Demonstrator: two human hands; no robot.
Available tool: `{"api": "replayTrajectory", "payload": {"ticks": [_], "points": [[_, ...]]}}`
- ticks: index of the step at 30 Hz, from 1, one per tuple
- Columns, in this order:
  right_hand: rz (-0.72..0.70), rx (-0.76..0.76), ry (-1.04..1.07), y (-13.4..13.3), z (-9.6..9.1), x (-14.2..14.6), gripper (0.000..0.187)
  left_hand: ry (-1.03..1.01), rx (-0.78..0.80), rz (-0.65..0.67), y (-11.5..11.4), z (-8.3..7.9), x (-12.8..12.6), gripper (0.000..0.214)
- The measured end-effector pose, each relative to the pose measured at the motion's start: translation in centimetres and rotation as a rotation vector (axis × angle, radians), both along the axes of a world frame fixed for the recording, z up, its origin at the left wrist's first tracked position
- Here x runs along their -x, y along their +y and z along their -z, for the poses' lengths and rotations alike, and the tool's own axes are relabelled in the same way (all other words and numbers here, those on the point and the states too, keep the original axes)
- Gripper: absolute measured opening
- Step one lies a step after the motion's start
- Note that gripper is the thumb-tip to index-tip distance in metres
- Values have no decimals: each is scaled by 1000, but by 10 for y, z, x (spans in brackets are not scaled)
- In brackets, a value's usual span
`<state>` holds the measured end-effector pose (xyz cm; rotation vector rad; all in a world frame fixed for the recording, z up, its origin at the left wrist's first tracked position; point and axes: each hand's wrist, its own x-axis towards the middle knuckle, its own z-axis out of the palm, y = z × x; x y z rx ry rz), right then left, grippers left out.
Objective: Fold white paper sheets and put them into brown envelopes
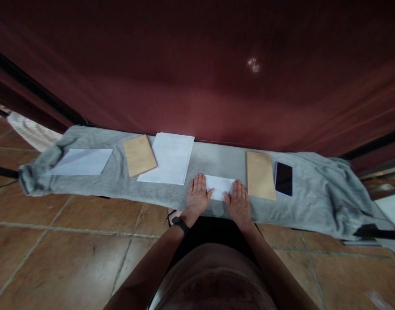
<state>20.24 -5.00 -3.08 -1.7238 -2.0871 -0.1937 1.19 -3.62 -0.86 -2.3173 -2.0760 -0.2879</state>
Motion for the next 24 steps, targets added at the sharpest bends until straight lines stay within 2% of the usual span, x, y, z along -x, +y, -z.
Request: {"api": "replayTrajectory", "payload": {"ticks": [7,9,13,16,21,24], "points": [[15,-34,29,-6,0,-1,66,-54,-77,-47,-1,-3,-7,61],[-5,-37,29,-7,-2,-3,63,-80,-91,23,-2,-7,-16,59],[-147,-32,-8,-14,-3,-11,58,-118,-60,320,-3,-12,-40,56],[-214,-29,-44,-22,0,-16,57,-123,-25,472,-3,-11,-53,59],[-183,-30,-63,-29,2,-18,56,-93,21,568,2,-10,-53,69],[-203,-40,-51,-30,1,-20,52,-65,50,579,8,-12,-47,71]]}}
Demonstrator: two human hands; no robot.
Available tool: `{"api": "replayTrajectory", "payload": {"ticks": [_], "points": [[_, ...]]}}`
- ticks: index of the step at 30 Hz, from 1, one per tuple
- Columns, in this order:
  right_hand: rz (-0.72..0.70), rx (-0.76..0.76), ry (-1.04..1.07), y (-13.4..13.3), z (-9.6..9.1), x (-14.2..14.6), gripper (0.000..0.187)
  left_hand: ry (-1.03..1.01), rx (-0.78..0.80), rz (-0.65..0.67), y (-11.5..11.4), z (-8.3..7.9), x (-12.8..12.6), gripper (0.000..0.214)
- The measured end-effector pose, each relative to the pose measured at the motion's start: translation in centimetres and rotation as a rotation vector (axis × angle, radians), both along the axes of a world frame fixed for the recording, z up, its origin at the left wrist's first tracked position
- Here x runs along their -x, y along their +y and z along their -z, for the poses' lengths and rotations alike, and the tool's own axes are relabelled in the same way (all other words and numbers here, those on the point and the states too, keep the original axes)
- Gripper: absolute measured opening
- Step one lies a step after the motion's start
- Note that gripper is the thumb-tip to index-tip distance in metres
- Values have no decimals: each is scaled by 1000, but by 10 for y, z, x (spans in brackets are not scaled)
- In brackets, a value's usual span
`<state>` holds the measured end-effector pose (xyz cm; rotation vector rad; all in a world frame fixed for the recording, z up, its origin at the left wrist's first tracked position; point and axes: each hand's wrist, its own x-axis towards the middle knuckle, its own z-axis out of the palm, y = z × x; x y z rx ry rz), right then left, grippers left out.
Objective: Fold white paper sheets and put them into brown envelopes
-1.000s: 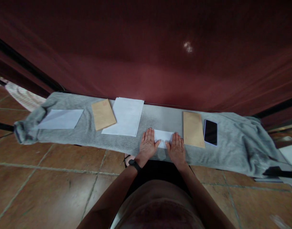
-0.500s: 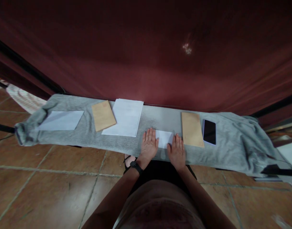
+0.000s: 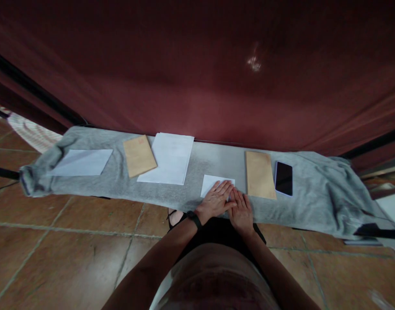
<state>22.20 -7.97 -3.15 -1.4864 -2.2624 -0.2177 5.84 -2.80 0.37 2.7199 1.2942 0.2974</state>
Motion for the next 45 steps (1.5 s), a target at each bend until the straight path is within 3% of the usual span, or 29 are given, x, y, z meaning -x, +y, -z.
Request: {"api": "replayTrajectory", "payload": {"ticks": [14,19,34,45], "points": [[-28,63,1,-8,0,-9,51,18,0,-38,6,0,19,75],[-67,112,-51,-10,-4,-16,50,41,-3,-117,4,2,28,71],[-78,93,6,-20,-2,-24,58,27,-37,-151,-6,6,31,63],[-59,96,-5,-21,-3,-23,57,41,-37,-172,-7,8,32,68]]}}
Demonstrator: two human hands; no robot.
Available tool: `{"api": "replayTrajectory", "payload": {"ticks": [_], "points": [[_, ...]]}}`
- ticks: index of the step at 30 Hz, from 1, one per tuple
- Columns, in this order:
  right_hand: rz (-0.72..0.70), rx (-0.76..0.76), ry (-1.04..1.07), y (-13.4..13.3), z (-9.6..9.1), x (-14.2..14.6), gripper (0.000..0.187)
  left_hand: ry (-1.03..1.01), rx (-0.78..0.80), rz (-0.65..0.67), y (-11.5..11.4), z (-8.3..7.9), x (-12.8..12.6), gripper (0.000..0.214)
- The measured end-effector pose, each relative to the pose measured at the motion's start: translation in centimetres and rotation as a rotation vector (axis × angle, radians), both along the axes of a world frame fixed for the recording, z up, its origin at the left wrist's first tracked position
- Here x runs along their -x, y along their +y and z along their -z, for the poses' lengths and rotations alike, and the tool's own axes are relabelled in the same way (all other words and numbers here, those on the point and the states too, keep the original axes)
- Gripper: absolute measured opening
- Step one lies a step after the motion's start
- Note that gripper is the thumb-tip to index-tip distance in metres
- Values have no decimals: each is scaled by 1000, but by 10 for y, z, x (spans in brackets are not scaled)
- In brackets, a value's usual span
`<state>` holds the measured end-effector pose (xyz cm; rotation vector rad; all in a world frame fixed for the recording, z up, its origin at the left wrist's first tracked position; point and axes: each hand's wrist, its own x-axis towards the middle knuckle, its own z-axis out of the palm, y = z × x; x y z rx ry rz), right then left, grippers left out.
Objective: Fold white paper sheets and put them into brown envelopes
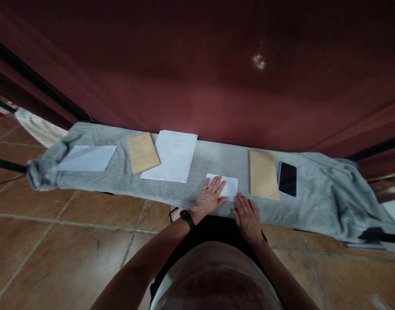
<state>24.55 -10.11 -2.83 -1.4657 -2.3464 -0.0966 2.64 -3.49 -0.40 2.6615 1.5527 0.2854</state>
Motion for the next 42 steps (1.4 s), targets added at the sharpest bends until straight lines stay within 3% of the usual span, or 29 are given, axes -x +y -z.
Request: {"api": "replayTrajectory", "payload": {"ticks": [10,25,32,38,42], "points": [[-7,-3,25,1,1,0,55,12,-9,-77,-2,-1,10,78],[36,82,125,10,-9,0,42,20,-32,-233,-9,-2,43,66],[86,113,202,55,-20,11,40,-13,-45,-236,-10,0,49,59],[157,335,-34,109,-42,31,41,-46,-58,-220,-10,1,52,56],[193,385,-72,129,-50,36,35,-72,-73,-216,-10,4,53,54]]}}
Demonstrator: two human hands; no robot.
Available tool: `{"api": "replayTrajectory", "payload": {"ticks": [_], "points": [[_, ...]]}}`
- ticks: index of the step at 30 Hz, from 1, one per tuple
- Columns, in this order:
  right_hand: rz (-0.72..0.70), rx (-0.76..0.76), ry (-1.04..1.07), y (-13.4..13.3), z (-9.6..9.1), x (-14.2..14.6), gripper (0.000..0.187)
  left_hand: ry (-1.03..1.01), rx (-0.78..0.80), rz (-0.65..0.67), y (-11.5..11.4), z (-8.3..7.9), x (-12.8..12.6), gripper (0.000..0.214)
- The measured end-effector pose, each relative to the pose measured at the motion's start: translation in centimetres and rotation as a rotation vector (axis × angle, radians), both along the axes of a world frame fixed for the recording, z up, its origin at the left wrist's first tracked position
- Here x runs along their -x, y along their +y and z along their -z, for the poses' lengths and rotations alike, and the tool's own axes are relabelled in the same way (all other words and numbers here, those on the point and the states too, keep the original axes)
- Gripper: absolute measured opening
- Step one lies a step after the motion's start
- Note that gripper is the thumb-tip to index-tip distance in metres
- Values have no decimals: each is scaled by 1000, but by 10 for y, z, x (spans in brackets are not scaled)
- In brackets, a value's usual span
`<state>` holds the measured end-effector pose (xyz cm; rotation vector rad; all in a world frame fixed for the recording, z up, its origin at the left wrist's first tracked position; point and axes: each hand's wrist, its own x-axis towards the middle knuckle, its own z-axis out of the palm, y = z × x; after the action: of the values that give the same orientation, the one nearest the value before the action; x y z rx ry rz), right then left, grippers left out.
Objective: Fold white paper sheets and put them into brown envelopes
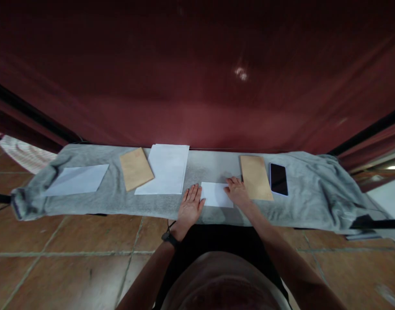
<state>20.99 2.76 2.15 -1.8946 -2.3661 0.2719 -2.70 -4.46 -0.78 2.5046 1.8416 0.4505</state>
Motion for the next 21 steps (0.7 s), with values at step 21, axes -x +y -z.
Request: {"api": "replayTrajectory", "payload": {"ticks": [21], "points": [[32,186,91,-4,-5,-11,16,-15,-15,-6,-2,-3,-1,50]]}}
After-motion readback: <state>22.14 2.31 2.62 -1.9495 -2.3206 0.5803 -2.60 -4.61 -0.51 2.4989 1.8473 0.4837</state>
